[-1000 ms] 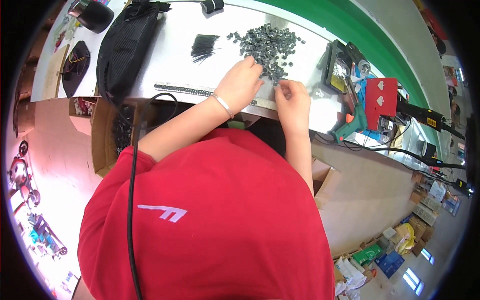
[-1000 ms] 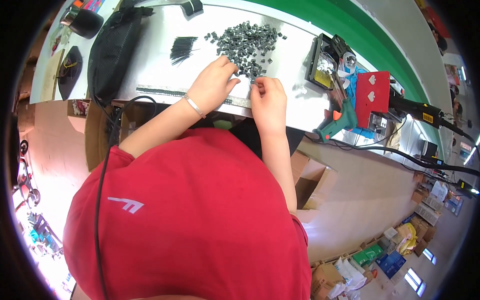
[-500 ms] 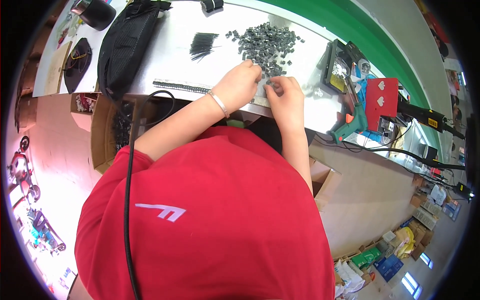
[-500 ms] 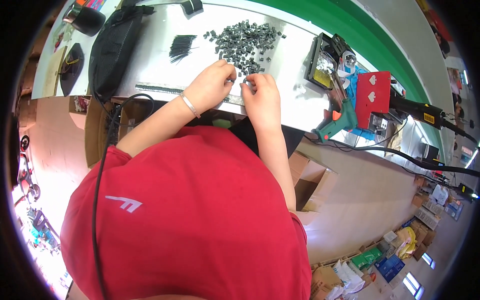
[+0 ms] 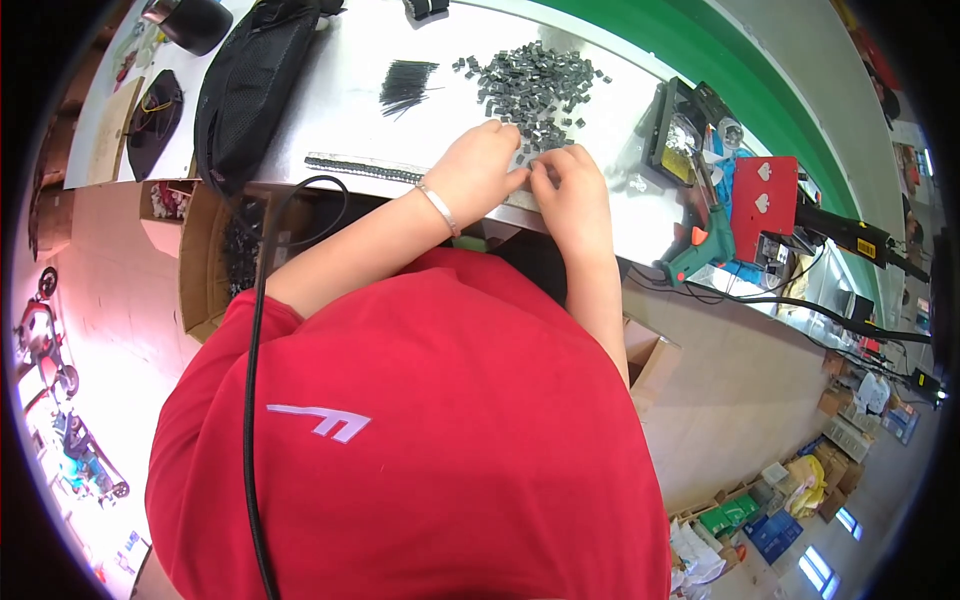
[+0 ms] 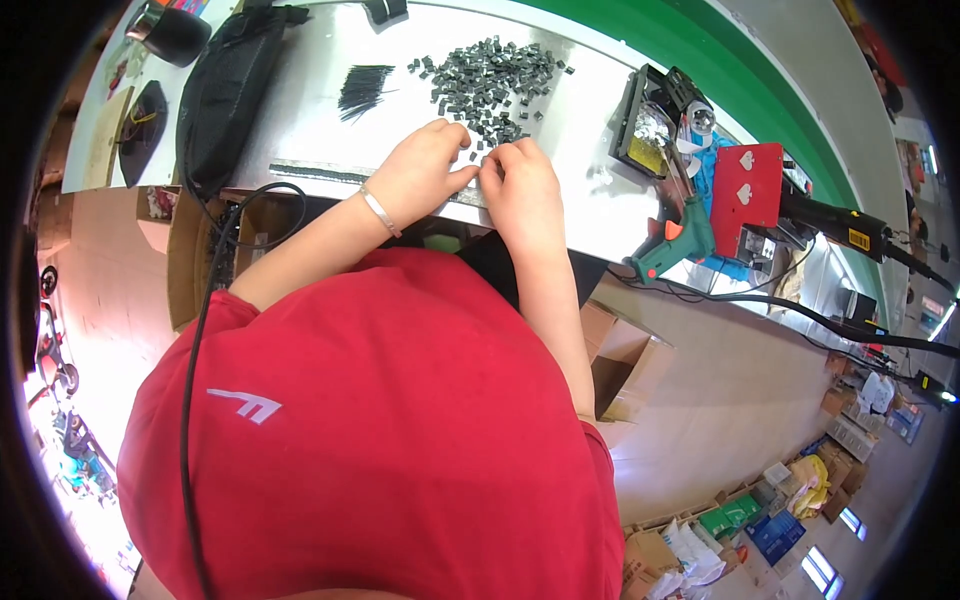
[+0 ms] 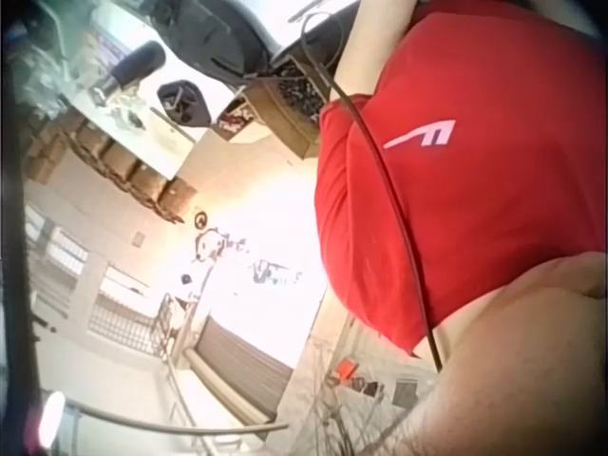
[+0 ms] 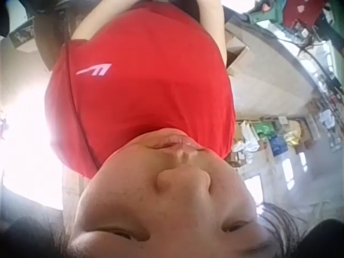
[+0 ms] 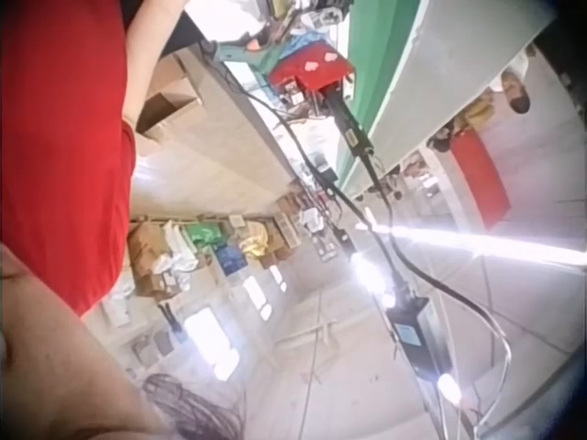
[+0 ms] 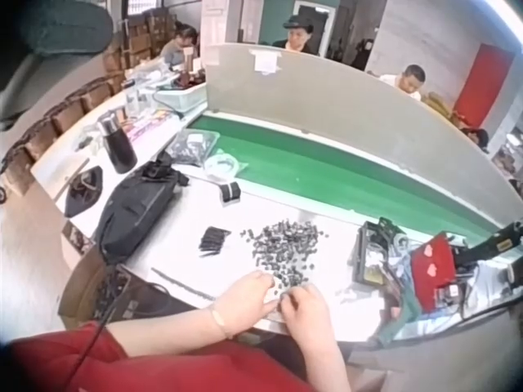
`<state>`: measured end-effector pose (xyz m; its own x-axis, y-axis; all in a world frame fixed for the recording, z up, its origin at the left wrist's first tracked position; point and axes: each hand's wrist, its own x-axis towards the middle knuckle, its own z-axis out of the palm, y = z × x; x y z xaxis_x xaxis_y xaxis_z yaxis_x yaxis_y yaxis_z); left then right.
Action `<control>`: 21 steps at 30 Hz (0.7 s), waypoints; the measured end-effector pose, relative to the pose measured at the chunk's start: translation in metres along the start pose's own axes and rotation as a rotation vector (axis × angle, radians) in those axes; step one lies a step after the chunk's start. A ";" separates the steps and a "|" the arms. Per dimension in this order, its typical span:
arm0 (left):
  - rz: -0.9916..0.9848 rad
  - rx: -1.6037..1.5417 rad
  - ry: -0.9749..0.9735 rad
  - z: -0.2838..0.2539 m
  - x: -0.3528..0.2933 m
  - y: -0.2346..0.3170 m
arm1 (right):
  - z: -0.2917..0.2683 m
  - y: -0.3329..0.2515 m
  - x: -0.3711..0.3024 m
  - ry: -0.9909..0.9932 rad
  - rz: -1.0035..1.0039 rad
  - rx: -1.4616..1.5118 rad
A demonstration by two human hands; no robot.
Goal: Assembling small black components onto a thin strip at an assembly station.
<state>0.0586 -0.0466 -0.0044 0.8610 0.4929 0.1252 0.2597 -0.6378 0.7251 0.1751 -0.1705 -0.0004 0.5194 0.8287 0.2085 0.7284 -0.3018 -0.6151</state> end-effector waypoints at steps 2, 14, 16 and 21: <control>0.016 0.079 0.038 0.008 0.002 -0.001 | -0.002 -0.001 0.003 -0.025 0.035 -0.010; -0.023 0.034 -0.017 -0.002 -0.001 -0.002 | 0.001 -0.011 0.002 -0.022 0.186 0.045; 0.008 0.018 0.024 0.001 -0.003 -0.006 | 0.005 -0.014 0.000 -0.005 0.217 0.061; 0.035 0.034 -0.003 -0.001 -0.005 -0.010 | 0.008 -0.019 0.000 0.018 0.267 0.083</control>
<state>0.0515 -0.0417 -0.0119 0.8711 0.4681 0.1482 0.2439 -0.6745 0.6969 0.1575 -0.1610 0.0049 0.6962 0.7165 0.0438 0.5260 -0.4676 -0.7104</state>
